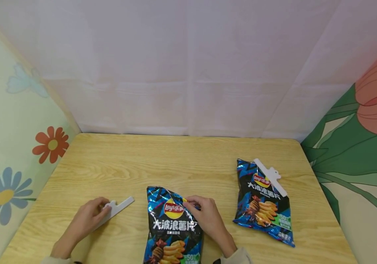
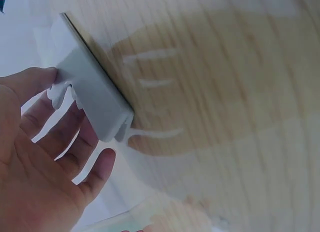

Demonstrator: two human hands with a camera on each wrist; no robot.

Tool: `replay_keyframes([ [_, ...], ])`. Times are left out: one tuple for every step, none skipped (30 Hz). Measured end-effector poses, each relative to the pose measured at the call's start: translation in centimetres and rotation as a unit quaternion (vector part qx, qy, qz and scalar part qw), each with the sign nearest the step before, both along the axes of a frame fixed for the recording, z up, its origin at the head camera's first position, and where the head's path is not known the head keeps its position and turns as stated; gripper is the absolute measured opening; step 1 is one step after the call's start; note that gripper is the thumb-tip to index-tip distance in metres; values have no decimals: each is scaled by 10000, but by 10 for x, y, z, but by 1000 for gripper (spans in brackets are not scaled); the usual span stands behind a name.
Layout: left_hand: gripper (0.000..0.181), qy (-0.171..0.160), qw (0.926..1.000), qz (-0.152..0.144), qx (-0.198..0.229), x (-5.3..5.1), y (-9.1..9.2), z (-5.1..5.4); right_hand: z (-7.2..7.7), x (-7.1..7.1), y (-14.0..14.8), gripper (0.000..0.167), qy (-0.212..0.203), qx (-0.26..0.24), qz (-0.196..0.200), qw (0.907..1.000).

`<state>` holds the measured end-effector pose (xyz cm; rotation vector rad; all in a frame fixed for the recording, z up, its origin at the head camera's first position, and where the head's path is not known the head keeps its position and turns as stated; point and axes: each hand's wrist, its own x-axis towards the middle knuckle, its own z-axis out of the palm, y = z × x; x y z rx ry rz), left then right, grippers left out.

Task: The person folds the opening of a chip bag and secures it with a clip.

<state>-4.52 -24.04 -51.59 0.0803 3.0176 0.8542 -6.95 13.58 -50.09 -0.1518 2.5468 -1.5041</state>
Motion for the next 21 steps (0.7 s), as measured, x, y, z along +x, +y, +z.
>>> replay_keyframes([
  [18, -124, 9999, 24, 66, 0, 0, 1, 0, 0, 0, 16, -14, 8, -2, 10000],
  [21, -218, 9997, 54, 121, 0, 1, 2, -1, 0, 0, 15, -35, 13, -6, 10000],
  [24, -281, 9995, 69, 138, 0, 1, 2, -1, 0, 0, 15, -48, 14, -4, 10000],
  [28, -308, 9994, 80, 149, 0, 1, 2, -1, 0, 0, 16, -43, 7, 1, 10000],
  [30, -316, 9994, 72, 139, 0, 1, 2, -1, 0, 0, 16, -35, 3, 4, 10000],
  [32, -286, 9995, 52, 121, 0, 2, 2, 0, 0, 0, 17, -29, -11, 9, 10000],
  [32, -251, 9997, 22, 77, -1, 2, 2, 0, 0, 1, 18, -23, -28, 13, 10000],
  [32, -203, 9998, -3, 42, -1, 3, 1, 0, 0, 1, 18, -19, -39, 16, 10000],
  [32, -161, 9999, -29, 4, -2, 3, 0, 0, 0, 1, 18, -17, -45, 16, 10000],
  [31, -133, 9999, -41, -15, -2, 3, 0, 0, 0, 1, 18, -12, -39, 13, 10000],
  [31, -121, 9999, -47, -40, -2, 4, 0, 1, 0, 0, 18, -27, -34, 7, 10000],
  [30, -150, 9999, -40, -33, -2, 4, 0, 1, 0, 0, 17, -49, -36, 5, 10000],
  [29, -196, 9998, -37, -28, -2, 4, 0, 1, 0, 0, 17, -64, -41, 5, 10000],
  [28, -253, 9997, -22, -4, -2, 5, 0, 1, 0, 0, 17, -69, -42, 6, 10000],
  [28, -321, 9995, -9, 19, -2, 5, 1, 1, 0, 0, 18, -73, -41, 6, 10000],
  [27, -386, 9992, 2, 45, -2, 5, 1, 1, 0, 0, 18, -78, -54, 13, 10000],
  [27, -452, 9990, 8, 66, -2, 5, 2, 1, 0, 0, 18, -88, -66, 21, 9999],
  [26, -514, 9986, 8, 90, -2, 6, 2, 2, 0, 0, 19, -92, -76, 27, 9999],
  [25, -551, 9984, 0, 123, -2, 6, 2, 2, 0, 0, 19, -90, -78, 33, 9999],
  [25, -590, 9981, -2, 172, -3, 6, 3, 2, 0, 1, 19, -89, -77, 36, 9999],
  [24, -629, 9978, -10, 205, -3, 7, 3, 2, 0, 1, 19, -101, -77, 38, 9999],
])
